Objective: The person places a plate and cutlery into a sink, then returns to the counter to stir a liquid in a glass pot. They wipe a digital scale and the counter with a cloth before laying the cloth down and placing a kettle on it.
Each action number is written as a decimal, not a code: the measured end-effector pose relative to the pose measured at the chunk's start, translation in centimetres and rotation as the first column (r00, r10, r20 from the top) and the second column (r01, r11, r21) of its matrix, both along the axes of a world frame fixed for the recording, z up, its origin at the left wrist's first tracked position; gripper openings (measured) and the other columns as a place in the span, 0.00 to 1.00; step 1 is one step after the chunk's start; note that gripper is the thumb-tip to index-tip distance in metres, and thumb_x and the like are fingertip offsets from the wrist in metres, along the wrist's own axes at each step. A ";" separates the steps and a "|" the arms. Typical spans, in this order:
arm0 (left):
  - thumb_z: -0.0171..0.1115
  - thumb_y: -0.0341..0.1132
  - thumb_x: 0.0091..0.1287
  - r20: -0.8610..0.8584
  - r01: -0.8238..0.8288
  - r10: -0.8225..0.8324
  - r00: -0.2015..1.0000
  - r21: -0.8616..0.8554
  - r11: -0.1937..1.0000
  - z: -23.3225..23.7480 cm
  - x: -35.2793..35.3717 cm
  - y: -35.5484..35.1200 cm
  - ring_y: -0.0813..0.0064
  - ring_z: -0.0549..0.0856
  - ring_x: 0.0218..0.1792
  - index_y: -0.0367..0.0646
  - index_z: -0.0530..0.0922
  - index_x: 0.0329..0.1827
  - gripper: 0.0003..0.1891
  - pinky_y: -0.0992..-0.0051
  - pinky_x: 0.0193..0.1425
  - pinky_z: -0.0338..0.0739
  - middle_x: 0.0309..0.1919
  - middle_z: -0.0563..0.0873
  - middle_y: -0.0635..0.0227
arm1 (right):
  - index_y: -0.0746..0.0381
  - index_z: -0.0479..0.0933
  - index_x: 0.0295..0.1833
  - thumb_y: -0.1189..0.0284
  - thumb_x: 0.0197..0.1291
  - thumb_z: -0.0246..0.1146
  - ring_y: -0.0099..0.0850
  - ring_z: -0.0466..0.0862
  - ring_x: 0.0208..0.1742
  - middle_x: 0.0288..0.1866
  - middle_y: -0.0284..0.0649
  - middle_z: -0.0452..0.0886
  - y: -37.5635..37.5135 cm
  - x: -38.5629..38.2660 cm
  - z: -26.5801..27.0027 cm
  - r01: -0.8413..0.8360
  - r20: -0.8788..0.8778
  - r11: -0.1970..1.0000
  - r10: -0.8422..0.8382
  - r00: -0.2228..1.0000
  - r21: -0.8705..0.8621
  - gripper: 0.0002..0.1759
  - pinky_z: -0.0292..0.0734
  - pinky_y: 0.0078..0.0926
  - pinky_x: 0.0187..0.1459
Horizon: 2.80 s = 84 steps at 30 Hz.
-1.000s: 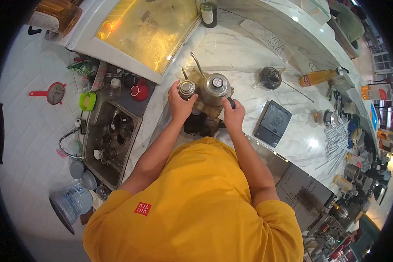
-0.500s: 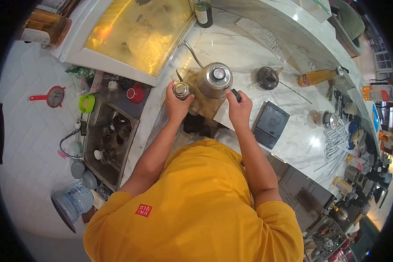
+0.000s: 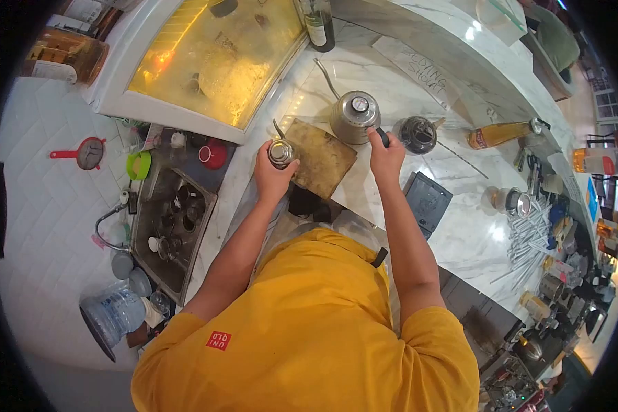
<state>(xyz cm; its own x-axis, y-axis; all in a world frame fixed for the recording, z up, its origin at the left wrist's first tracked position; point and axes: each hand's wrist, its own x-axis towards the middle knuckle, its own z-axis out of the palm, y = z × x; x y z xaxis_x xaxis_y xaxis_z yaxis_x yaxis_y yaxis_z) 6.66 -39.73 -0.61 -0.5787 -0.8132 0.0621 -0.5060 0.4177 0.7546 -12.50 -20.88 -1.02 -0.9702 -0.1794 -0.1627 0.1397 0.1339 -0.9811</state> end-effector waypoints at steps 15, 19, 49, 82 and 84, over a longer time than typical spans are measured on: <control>0.82 0.36 0.49 -0.013 0.001 -0.001 1.000 -0.033 0.999 -0.1 -0.1 0.1 0.53 0.84 0.58 0.36 0.73 0.65 0.40 0.61 0.64 0.78 0.57 0.84 0.50 | 0.63 0.72 0.22 0.61 0.62 0.73 0.17 0.64 0.25 0.20 0.25 0.68 -0.2 -0.9 -1.5 -0.004 -0.004 0.999 0.004 1.000 0.039 0.24 0.59 0.26 0.26; 0.82 0.36 0.48 -0.037 0.000 -0.002 0.999 -0.050 0.999 -0.5 0.0 -0.1 0.53 0.85 0.57 0.36 0.74 0.64 0.39 0.62 0.63 0.79 0.56 0.84 0.51 | 0.63 0.73 0.22 0.61 0.62 0.73 0.18 0.64 0.24 0.20 0.25 0.68 -0.2 -1.0 -1.7 -0.002 -0.030 0.998 0.004 1.000 0.064 0.24 0.60 0.26 0.26; 0.85 0.42 0.45 0.152 0.292 -0.268 0.951 -0.170 0.941 2.8 -12.8 -9.0 0.56 0.86 0.56 0.37 0.78 0.62 0.40 0.62 0.61 0.81 0.54 0.86 0.53 | 0.65 0.75 0.52 0.71 0.62 0.73 0.46 0.76 0.58 0.52 0.48 0.76 4.0 3.5 4.2 0.061 -0.472 0.971 0.057 0.879 0.231 0.18 0.70 0.39 0.63; 0.84 0.44 0.48 0.098 0.365 -0.352 0.931 -0.303 0.880 2.4 -12.9 -9.8 0.54 0.82 0.55 0.43 0.79 0.64 0.38 0.59 0.60 0.78 0.50 0.85 0.55 | 0.60 0.75 0.63 0.60 0.55 0.76 0.49 0.72 0.68 0.63 0.48 0.74 0.1 9.4 -2.0 -0.246 -0.299 0.712 0.546 0.782 0.657 0.32 0.69 0.50 0.65; 0.83 0.44 0.51 0.030 0.354 -0.363 0.931 -0.312 0.882 2.1 -11.8 -9.9 0.53 0.81 0.55 0.44 0.78 0.65 0.37 0.59 0.61 0.76 0.51 0.84 0.55 | 0.59 0.70 0.71 0.56 0.51 0.78 0.48 0.69 0.72 0.68 0.47 0.72 -0.8 9.6 -2.1 -0.208 -0.289 0.639 0.582 0.760 0.741 0.43 0.66 0.55 0.69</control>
